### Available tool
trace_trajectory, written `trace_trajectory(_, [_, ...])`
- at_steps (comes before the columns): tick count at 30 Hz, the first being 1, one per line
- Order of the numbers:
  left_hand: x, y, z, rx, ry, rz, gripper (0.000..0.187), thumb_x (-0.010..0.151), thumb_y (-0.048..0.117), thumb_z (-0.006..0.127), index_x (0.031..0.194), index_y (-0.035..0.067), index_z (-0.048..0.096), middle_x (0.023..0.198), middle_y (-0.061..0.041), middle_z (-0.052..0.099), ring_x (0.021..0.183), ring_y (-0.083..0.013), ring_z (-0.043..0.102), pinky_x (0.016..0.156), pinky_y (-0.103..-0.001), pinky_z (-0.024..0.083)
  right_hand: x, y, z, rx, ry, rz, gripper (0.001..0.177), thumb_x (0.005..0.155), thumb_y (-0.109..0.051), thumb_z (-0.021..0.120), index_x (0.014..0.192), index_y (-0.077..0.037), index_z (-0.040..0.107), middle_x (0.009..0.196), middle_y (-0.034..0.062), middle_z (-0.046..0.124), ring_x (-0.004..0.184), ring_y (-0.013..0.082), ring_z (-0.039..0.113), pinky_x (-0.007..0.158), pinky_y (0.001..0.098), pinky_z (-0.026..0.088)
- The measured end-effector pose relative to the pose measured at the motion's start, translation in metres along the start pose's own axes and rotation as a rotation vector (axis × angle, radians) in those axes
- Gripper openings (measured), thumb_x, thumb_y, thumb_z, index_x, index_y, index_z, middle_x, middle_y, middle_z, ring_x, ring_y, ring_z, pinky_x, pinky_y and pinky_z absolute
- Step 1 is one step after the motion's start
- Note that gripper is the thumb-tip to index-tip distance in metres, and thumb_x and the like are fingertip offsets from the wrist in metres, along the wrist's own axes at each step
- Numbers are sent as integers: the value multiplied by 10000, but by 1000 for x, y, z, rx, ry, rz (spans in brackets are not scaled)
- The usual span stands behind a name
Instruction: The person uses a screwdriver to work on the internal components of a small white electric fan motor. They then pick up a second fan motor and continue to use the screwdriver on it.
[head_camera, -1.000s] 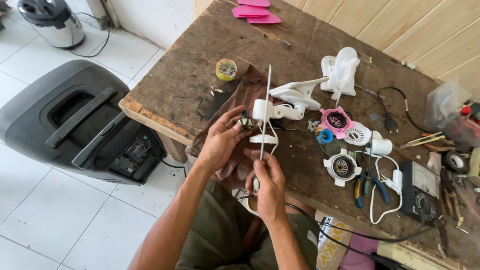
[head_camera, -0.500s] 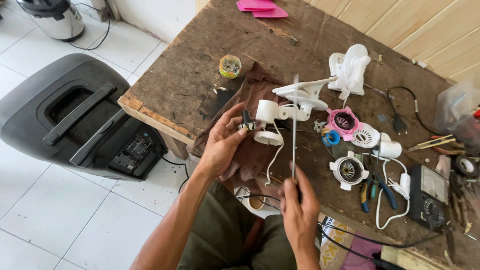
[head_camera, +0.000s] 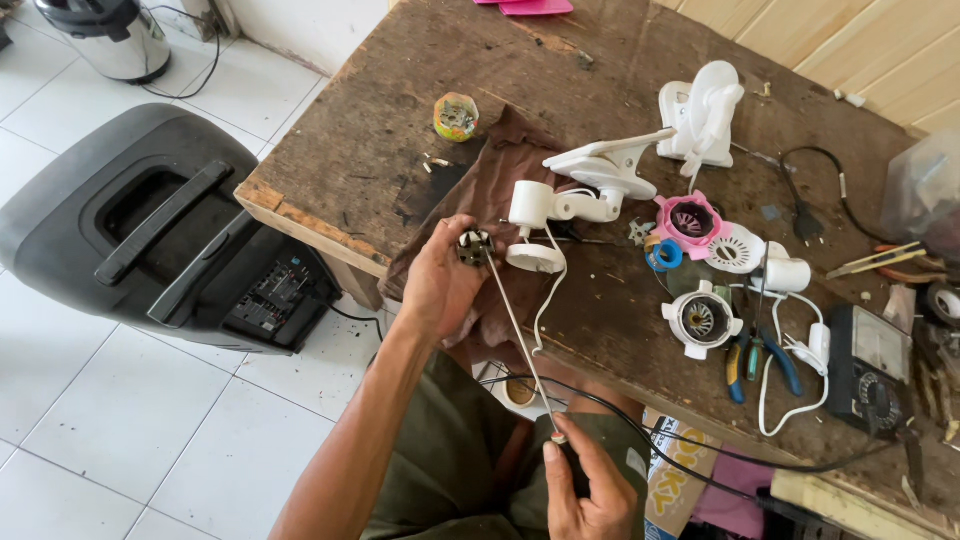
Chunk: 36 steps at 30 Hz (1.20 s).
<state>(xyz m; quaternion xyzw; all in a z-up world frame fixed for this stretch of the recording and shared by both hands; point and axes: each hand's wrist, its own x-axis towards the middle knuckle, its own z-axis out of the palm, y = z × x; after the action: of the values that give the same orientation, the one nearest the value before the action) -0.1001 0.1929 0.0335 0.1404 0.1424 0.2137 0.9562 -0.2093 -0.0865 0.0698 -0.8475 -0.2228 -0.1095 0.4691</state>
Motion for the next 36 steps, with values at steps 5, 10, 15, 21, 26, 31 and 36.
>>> trace_trajectory(5, [0, -1, -7, 140, -35, 20, 123, 1147, 219, 637, 1103, 123, 573, 1044, -157, 735, 894, -306, 713, 842, -417, 589, -10, 6, 7, 60, 22, 82, 307, 962, -137, 784, 1251, -57, 846, 1168, 95, 898, 1007, 141, 863, 928, 247, 672])
trace_trajectory(10, [-2, -2, -10, 127, -100, 65, 154, 1130, 229, 663, 1203, 96, 642, 1054, -152, 686, 918, -295, 693, 868, -409, 598, -17, 14, 10, 89, 12, 72, 305, 960, -137, 776, 1243, -49, 847, 1176, 84, 901, 1015, 126, 858, 964, 238, 652])
trace_trajectory(15, [-3, -4, -10, 218, -132, 87, 263, 1159, 283, 615, 1156, 48, 731, 1118, -107, 690, 952, -251, 707, 851, -365, 525, -18, 14, 11, 98, 9, 82, 309, 963, -131, 780, 1251, -37, 841, 1172, 95, 900, 996, 134, 857, 948, 243, 661])
trace_trajectory(21, [0, -7, -14, 209, -121, 100, 221, 1156, 270, 621, 1080, 76, 696, 1079, -88, 716, 918, -239, 715, 821, -357, 538, -18, 22, 10, 91, -22, 79, 316, 971, -143, 771, 1263, -43, 835, 1193, 92, 895, 1047, 144, 857, 986, 255, 661])
trace_trajectory(26, [0, -10, -11, 180, -111, 128, 185, 1145, 240, 638, 1087, 71, 687, 1058, -86, 729, 914, -238, 722, 814, -363, 543, -20, 23, 12, 100, -37, 144, 325, 975, -166, 774, 1275, -63, 839, 1206, 93, 896, 1091, 159, 856, 1003, 268, 658])
trace_trajectory(31, [-2, -7, -8, 104, -107, 99, 120, 1140, 142, 609, 1054, 71, 653, 1036, -96, 707, 926, -289, 721, 838, -398, 570, -28, 31, 17, 99, -37, 234, 345, 970, -215, 777, 1291, -113, 850, 1135, 64, 909, 813, 134, 866, 846, 245, 677])
trace_trajectory(36, [-9, 1, 1, 32, -188, 83, 569, 1066, -19, 496, 1630, 59, 486, 1055, -204, 643, 1012, -290, 631, 929, -445, 549, -32, 38, 15, 126, -31, 242, 340, 966, -178, 790, 1289, -95, 858, 1163, 77, 906, 1027, 136, 842, 946, 257, 649])
